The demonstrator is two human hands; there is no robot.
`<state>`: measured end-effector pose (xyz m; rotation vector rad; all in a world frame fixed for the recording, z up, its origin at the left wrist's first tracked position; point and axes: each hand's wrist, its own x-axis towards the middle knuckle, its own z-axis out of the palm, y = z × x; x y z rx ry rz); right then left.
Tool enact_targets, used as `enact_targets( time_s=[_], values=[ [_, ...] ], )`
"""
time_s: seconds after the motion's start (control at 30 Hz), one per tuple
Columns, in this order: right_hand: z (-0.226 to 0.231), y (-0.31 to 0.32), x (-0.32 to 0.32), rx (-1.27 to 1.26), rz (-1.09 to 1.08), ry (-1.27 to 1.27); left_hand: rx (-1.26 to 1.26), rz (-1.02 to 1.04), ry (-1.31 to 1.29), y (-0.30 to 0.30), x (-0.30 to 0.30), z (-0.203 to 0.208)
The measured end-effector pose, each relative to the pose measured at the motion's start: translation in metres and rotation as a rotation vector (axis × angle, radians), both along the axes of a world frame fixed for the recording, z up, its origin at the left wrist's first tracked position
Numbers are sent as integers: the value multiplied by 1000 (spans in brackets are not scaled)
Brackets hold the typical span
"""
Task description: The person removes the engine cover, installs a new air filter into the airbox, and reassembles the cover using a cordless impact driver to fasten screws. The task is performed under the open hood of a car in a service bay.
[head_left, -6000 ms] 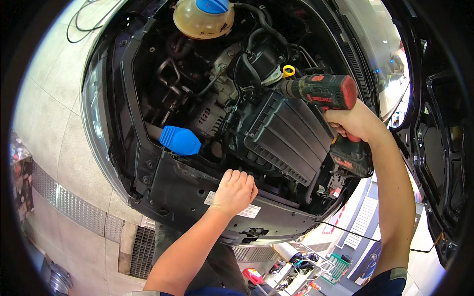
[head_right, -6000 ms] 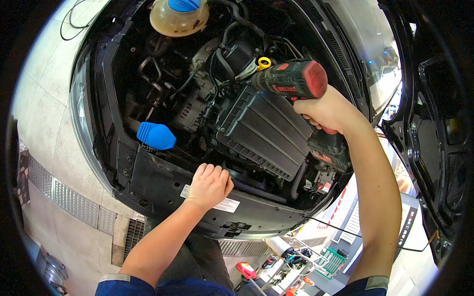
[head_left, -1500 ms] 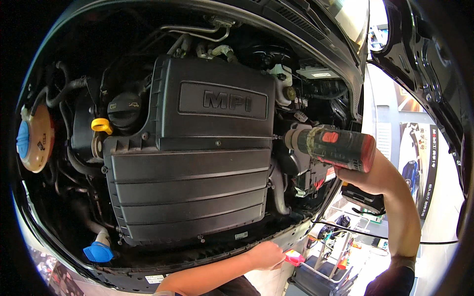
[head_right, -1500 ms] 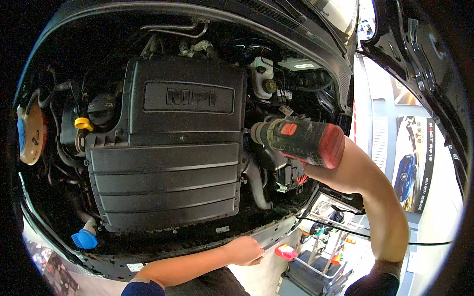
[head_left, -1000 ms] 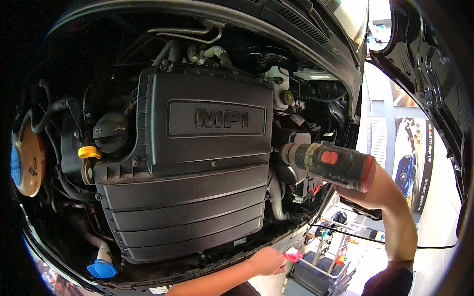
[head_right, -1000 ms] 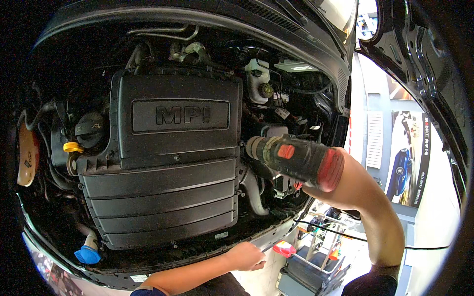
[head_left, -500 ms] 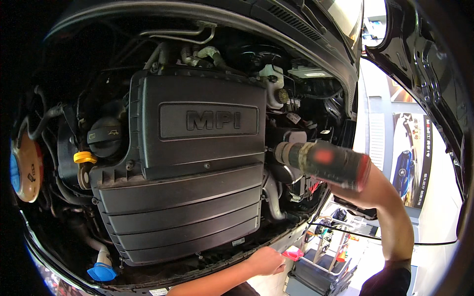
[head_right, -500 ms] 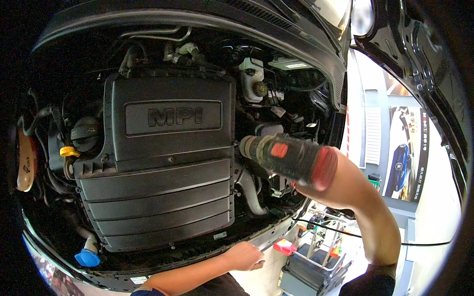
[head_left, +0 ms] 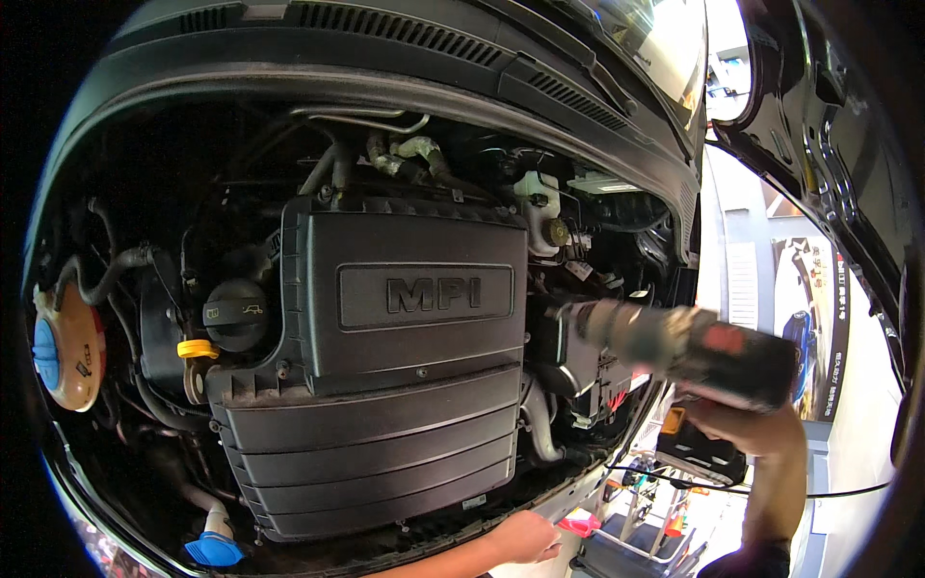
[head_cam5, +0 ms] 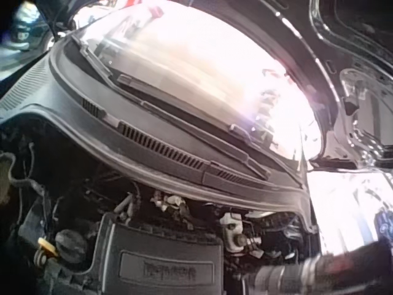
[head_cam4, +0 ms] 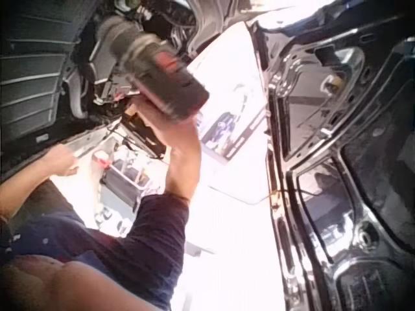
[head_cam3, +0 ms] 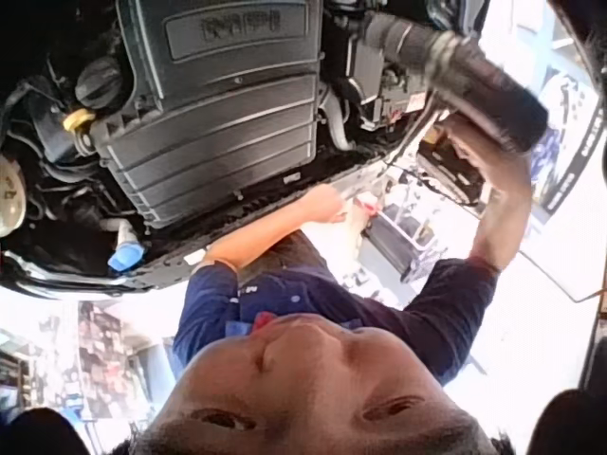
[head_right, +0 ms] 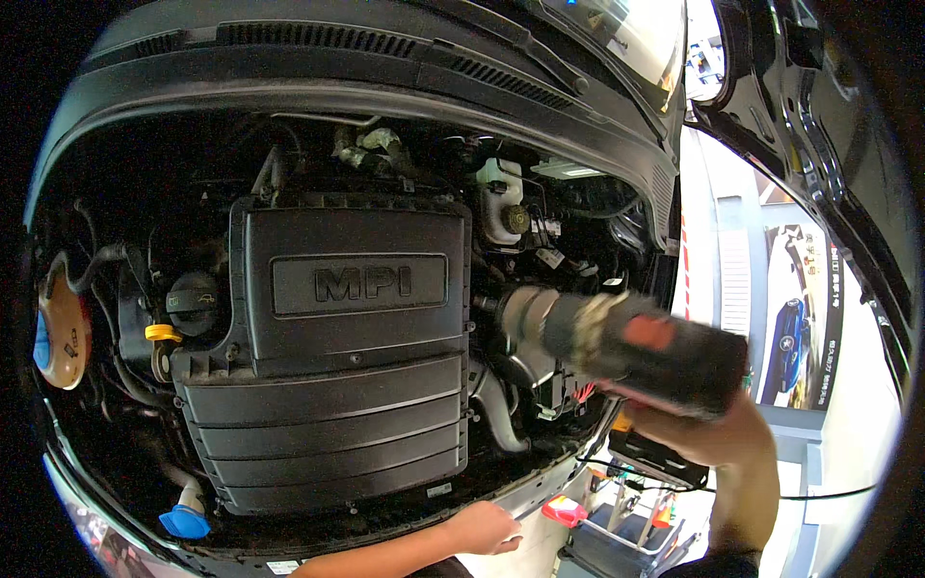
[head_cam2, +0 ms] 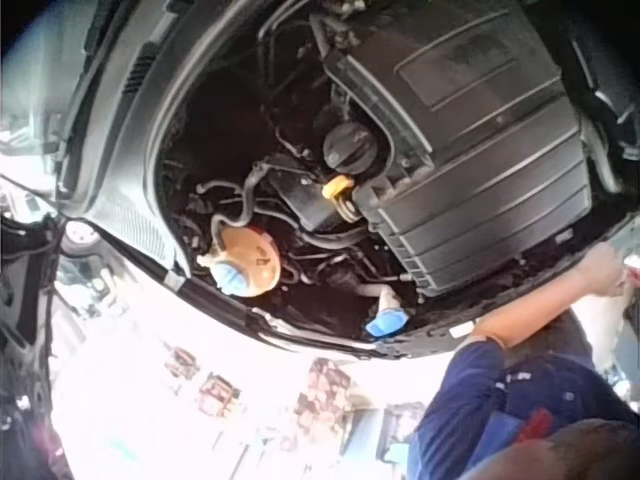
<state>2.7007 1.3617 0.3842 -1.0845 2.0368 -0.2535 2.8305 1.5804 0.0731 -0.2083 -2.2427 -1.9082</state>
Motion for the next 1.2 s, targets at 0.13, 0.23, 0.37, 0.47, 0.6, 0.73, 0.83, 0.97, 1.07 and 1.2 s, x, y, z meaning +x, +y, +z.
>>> enact_targets(
  time_s=[0.13, 0.23, 0.37, 0.47, 0.6, 0.73, 0.83, 0.97, 1.07, 1.2],
  values=[
    [-12, -57, 20, -85, -57, -70, 18, 103, -52, -6, 8, -13],
    [-28, -88, 16, 74, -48, 35, 34, 70, -30, -8, 8, -11],
    [-37, -108, 15, 54, -70, -9, 9, 52, -47, -8, 8, -13],
    [-40, -114, 15, 73, -98, -38, -16, 56, -44, -5, 8, -14],
    [-44, -103, 10, 32, -91, -41, 20, 94, -34, -7, 12, -15],
    [-44, -41, -13, -92, -253, -37, 34, 86, -21, -10, 12, -11],
    [-39, 26, -11, -119, -426, -55, 87, 144, 21, 0, 11, -15],
    [-51, 103, -6, -85, -503, -77, 115, 87, -12, -10, 28, 5],
    [-73, 189, -27, -75, -539, -140, -49, 82, -68, -90, 70, 78],
    [-108, 259, -43, 77, -726, -322, -413, 517, -77, -178, 91, 109]
  ],
)
